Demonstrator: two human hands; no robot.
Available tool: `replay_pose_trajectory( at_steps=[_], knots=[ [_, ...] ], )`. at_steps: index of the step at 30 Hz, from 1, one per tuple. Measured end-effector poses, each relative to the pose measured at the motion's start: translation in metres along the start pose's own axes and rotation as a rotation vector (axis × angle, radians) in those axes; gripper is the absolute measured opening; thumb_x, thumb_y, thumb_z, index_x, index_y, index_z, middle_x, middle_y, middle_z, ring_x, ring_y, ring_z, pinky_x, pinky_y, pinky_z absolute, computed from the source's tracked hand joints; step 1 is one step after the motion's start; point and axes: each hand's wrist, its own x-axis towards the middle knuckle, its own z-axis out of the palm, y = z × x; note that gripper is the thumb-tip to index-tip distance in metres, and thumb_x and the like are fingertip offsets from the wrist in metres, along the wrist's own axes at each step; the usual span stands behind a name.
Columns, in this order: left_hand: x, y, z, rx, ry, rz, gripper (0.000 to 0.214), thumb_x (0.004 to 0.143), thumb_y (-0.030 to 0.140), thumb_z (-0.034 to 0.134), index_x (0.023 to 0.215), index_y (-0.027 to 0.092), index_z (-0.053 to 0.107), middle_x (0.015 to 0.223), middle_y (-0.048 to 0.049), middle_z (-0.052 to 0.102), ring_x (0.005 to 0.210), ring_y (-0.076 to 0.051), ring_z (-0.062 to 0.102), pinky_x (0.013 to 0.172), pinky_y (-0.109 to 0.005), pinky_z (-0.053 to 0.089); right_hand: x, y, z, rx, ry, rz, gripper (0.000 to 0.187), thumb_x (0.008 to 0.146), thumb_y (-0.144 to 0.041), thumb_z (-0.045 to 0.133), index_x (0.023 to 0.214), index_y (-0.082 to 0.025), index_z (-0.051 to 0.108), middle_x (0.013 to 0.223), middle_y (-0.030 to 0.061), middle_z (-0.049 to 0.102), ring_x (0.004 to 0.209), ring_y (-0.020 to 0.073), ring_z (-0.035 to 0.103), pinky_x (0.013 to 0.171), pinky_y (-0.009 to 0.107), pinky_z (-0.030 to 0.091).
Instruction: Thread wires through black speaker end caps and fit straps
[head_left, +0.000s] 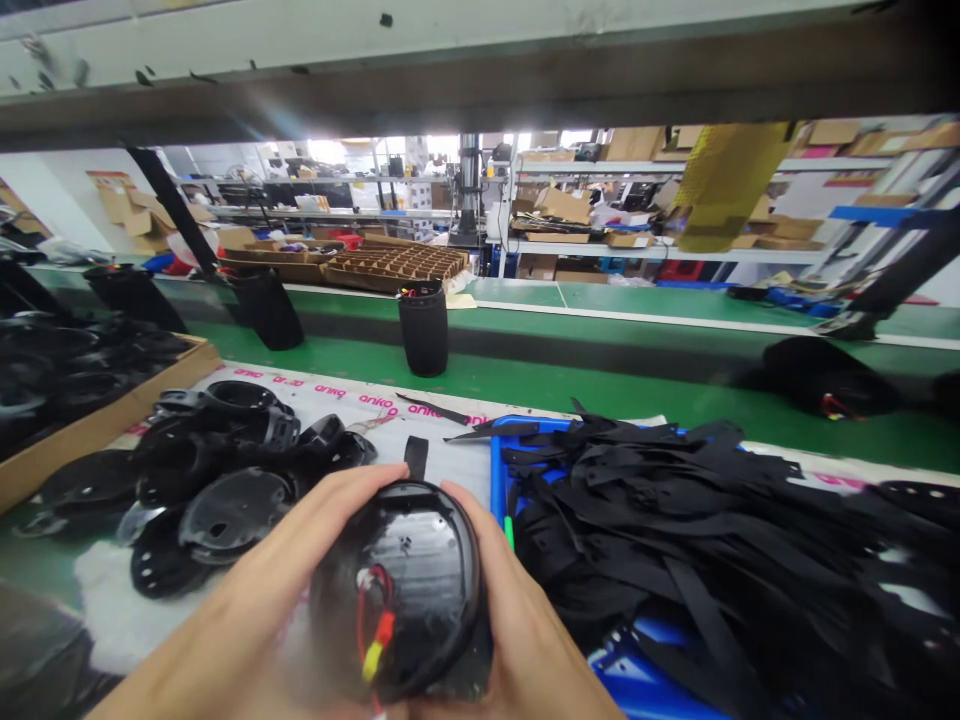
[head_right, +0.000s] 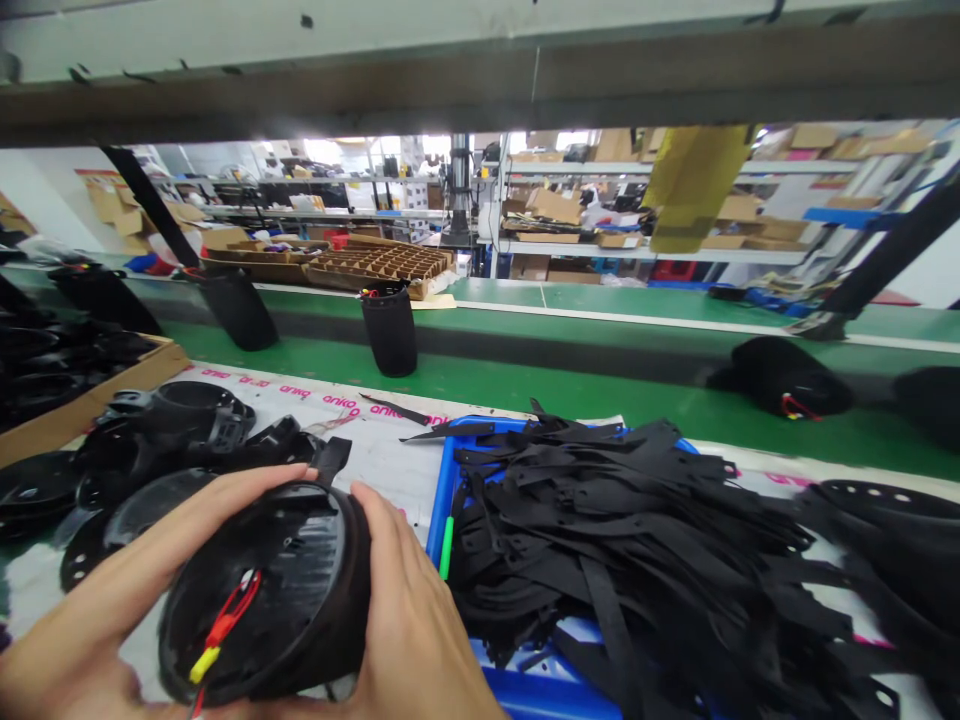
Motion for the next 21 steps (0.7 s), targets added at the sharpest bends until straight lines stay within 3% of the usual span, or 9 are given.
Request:
replay_pose_trajectory(
  at_steps=[3,6,8,12,16,19,21],
  knots=[
    [-0.011,0.008,0.018,-0.254,0.107,-0.192,0.071,0.072,0.065,0.074,0.139,0.052,0.054,0.145,0.0059,0.063,0.134,-0.026,0.062,0.105,-0.024,0.053,-0.004,0.003,-0.007,0.014,-0.032,0.024,0.101,0.079,-0.047,0.086,0.164,-0.027,0.035,0.170,0.0072,0.034,0.156,0.0297,0.031,0.123,0.047,0.034],
    [-0.021,0.000,0.036,-0.503,0.242,-0.352,0.084,0.057,0.070,0.088,0.135,0.052,0.060,0.131,0.0027,0.074,0.119,-0.031,0.072,0.087,-0.030,0.065,-0.004,0.009,-0.010,0.121,-0.057,-0.034,0.088,0.086,-0.051,0.081,0.161,-0.034,0.039,0.168,0.0039,0.038,0.155,0.0292,0.032,0.123,0.048,0.031],
    [-0.025,-0.017,0.049,-0.553,0.320,-0.335,0.093,0.047,0.079,0.088,0.130,0.041,0.068,0.129,-0.0034,0.076,0.117,-0.037,0.072,0.091,-0.039,0.066,-0.001,0.011,-0.009,0.203,0.003,-0.054,0.085,0.085,-0.052,0.082,0.159,-0.036,0.044,0.162,0.0037,0.049,0.151,0.0278,0.043,0.122,0.045,0.034],
    [-0.033,-0.052,0.068,-0.565,0.374,-0.288,0.097,0.053,0.086,0.077,0.133,0.033,0.068,0.131,-0.0086,0.075,0.120,-0.044,0.070,0.093,-0.051,0.067,0.006,0.011,-0.005,0.248,0.095,-0.135,0.076,0.078,-0.055,0.087,0.147,-0.043,0.058,0.150,0.0003,0.063,0.142,0.0263,0.056,0.120,0.042,0.039],
    [-0.038,-0.060,0.077,-0.563,0.396,-0.248,0.096,0.055,0.084,0.075,0.135,0.032,0.066,0.122,-0.0090,0.078,0.123,-0.044,0.067,0.099,-0.053,0.064,0.007,0.010,-0.003,0.263,0.094,-0.159,0.083,0.075,-0.073,0.077,0.147,-0.037,0.059,0.149,0.0060,0.063,0.139,0.0293,0.059,0.117,0.042,0.045],
    [-0.038,-0.063,0.080,-0.566,0.384,-0.245,0.096,0.058,0.085,0.073,0.137,0.033,0.064,0.126,-0.0099,0.076,0.122,-0.046,0.068,0.099,-0.058,0.063,0.006,0.013,-0.001,0.260,0.099,-0.145,0.082,0.079,-0.075,0.073,0.147,-0.032,0.058,0.143,0.0096,0.067,0.134,0.0299,0.063,0.110,0.040,0.052],
    [-0.035,-0.069,0.080,-0.554,0.358,-0.263,0.084,0.066,0.084,0.070,0.134,0.035,0.067,0.131,-0.0085,0.074,0.123,-0.047,0.067,0.103,-0.061,0.060,0.005,0.015,-0.001,0.251,0.091,-0.142,0.079,0.079,-0.074,0.073,0.146,-0.034,0.058,0.140,0.0074,0.070,0.132,0.0285,0.065,0.109,0.038,0.053]
  ],
)
